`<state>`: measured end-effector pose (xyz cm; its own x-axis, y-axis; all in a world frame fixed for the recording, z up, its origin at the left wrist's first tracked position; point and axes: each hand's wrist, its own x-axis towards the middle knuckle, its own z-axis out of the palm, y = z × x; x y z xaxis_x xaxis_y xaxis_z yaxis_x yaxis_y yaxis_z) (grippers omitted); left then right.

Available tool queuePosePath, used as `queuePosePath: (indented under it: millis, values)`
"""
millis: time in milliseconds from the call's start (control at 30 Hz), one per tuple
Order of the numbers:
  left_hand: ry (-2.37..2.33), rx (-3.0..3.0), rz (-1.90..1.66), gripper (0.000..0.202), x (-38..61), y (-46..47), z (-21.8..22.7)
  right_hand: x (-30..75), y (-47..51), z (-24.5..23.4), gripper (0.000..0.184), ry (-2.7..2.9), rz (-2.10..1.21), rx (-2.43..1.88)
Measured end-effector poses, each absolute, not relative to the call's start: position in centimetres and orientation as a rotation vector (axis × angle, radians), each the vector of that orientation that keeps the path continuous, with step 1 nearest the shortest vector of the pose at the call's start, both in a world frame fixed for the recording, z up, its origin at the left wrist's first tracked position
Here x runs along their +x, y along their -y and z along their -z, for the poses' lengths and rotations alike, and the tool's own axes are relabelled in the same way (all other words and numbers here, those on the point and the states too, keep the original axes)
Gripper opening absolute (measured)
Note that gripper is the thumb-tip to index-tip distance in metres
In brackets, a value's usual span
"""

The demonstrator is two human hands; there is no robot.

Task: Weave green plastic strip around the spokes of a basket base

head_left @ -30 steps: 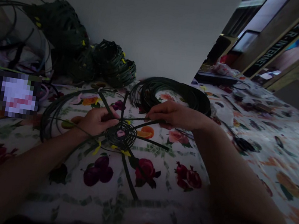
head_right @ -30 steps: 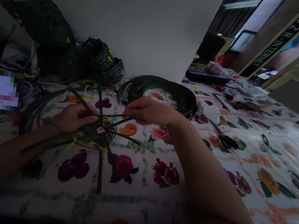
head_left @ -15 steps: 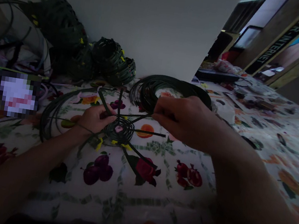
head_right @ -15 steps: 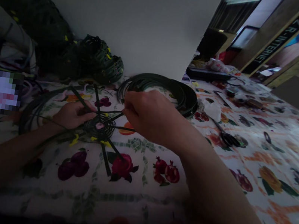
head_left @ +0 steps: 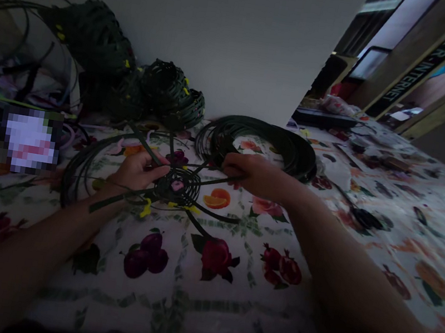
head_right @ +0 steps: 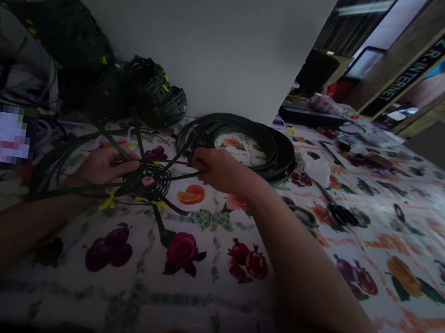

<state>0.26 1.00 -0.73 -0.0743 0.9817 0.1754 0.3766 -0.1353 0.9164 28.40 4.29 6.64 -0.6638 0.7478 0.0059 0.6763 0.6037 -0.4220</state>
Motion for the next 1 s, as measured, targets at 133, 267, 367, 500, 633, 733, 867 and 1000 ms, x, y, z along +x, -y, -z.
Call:
queuePosePath:
  millis: [133,267,367,500,633,733,867,1000]
  values:
    - [-1.464,1.542,-1.197,0.041,0.6,-0.9,0.7,26.9,-4.8,-4.3,0.012,2.479,-0.926,-1.021]
    - [-1.441,1.547,-1.175,0.039,0.7,-0.9,1.1,26.1,-5.3,-2.6,0.026,2.297,-1.208,-1.034]
    - [-1.422,1.546,-1.200,0.037,0.8,-1.2,1.9,26.0,-5.8,-1.2,0.029,2.214,-1.369,-0.957]
    - [-1.445,1.478,-1.200,0.031,1.1,-1.4,2.7,26.1,-6.4,1.0,0.026,1.985,-1.737,-0.926]
    - [-1.433,1.369,-1.180,0.025,1.5,-0.9,2.5,26.1,-6.4,1.7,0.022,1.746,-2.100,-0.933]
    - [-1.416,1.273,-1.171,0.028,1.6,-0.7,2.3,26.1,-6.3,1.4,0.022,1.667,-2.192,-0.913]
    - [-1.395,1.250,-1.163,0.029,1.5,-0.8,2.1,26.3,-6.2,1.0,0.026,1.664,-2.246,-0.849]
    - [-1.374,1.229,-1.169,0.027,1.6,-0.7,1.4,26.4,-6.0,0.6,0.030,1.642,-2.395,-0.759]
